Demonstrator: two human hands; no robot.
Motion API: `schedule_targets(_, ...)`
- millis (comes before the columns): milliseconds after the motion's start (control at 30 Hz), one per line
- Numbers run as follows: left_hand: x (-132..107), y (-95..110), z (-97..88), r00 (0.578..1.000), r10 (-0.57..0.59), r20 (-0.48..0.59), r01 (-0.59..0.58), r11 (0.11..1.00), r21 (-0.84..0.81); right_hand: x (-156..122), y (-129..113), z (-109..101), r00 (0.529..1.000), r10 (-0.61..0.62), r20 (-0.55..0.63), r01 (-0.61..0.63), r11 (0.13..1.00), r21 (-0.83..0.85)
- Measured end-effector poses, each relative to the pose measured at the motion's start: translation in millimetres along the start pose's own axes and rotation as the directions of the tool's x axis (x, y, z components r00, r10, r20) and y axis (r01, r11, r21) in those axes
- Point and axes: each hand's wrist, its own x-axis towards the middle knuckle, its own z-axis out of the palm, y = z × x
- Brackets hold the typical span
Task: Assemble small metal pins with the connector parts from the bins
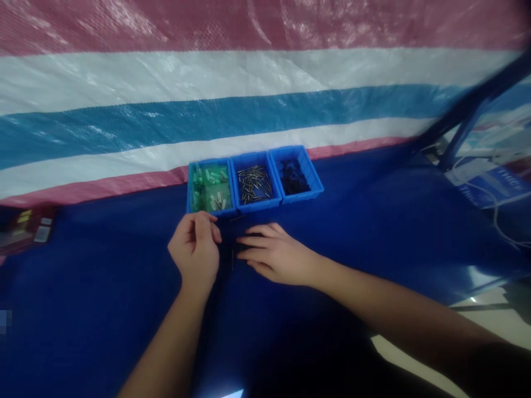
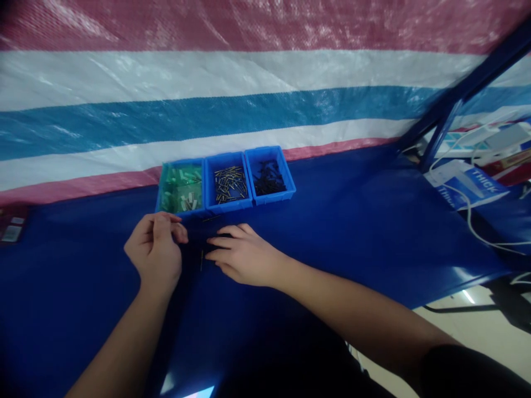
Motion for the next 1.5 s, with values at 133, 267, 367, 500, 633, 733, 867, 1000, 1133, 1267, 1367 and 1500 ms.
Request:
schedule_targets(133, 0, -2, 0.9, 1.000, -0.012, 0.015, 0.012, 0.999, -0.040, -1, 1, -1, 0.999, -0.026, 0.021, 0.026, 1.000, 0.000)
schedule_targets(267, -3, -3, 1.0, 0.997, 0.009, 0.074, -0.014, 0.998, 0.058, 0, 3, -1, 0.999, -0.002, -0.034, 0.005, 0.997, 0.073)
schedule_targets(367, -7, -1, -0.6, 0.989, 0.049, 0.139, -0.079, 0.973, 0.217, 1, 4, 0, 0.980, 0.086, -0.178, -0.053, 0.981, 0.185)
schedule_targets(500, -10, 4, -2.0, 0.956, 0.109, 0.271, -0.195, 0.929, 0.315, 3, 6, -2, 0.888, 0.219, -0.405, -0.105, 0.952, 0.286)
schedule_targets(633, -11, 4, -1.0, 0.908, 0.153, 0.391, -0.282, 0.912, 0.299, 4, 7, -3, 0.813, 0.315, -0.490, -0.154, 0.927, 0.342)
schedule_targets(733, -10, 1, -0.3, 0.863, 0.186, 0.469, -0.333, 0.909, 0.253, 3, 8, -2, 0.803, 0.316, -0.506, -0.129, 0.920, 0.370)
schedule_targets(867, -10, 1, 0.0, 0.827, 0.232, 0.512, -0.370, 0.910, 0.185, 3, 7, -2, 0.803, 0.301, -0.514, -0.097, 0.918, 0.385)
schedule_targets(1000, -12, 2, 0.2, 0.836, 0.210, 0.507, -0.360, 0.907, 0.218, 5, 4, -2, 0.753, 0.472, -0.459, -0.197, 0.827, 0.527)
schedule_targets(1133, -11, -1, 0.1, 0.829, 0.234, 0.507, -0.398, 0.885, 0.243, 6, 2, -2, 0.708, 0.581, -0.401, -0.253, 0.739, 0.625)
schedule_targets(1267, -10, -4, -0.7, 0.819, 0.251, 0.515, -0.421, 0.874, 0.244, 5, 3, -1, 0.719, 0.563, -0.408, -0.231, 0.746, 0.624)
schedule_targets(1367, -11, -3, -1.1, 0.835, 0.216, 0.505, -0.389, 0.882, 0.266, 6, 4, 0, 0.723, 0.536, -0.435, -0.212, 0.772, 0.599)
schedule_targets(1500, -10, 0, -2.2, 0.829, 0.215, 0.516, -0.404, 0.868, 0.288, 6, 5, 1, 0.735, 0.497, -0.462, -0.184, 0.801, 0.569)
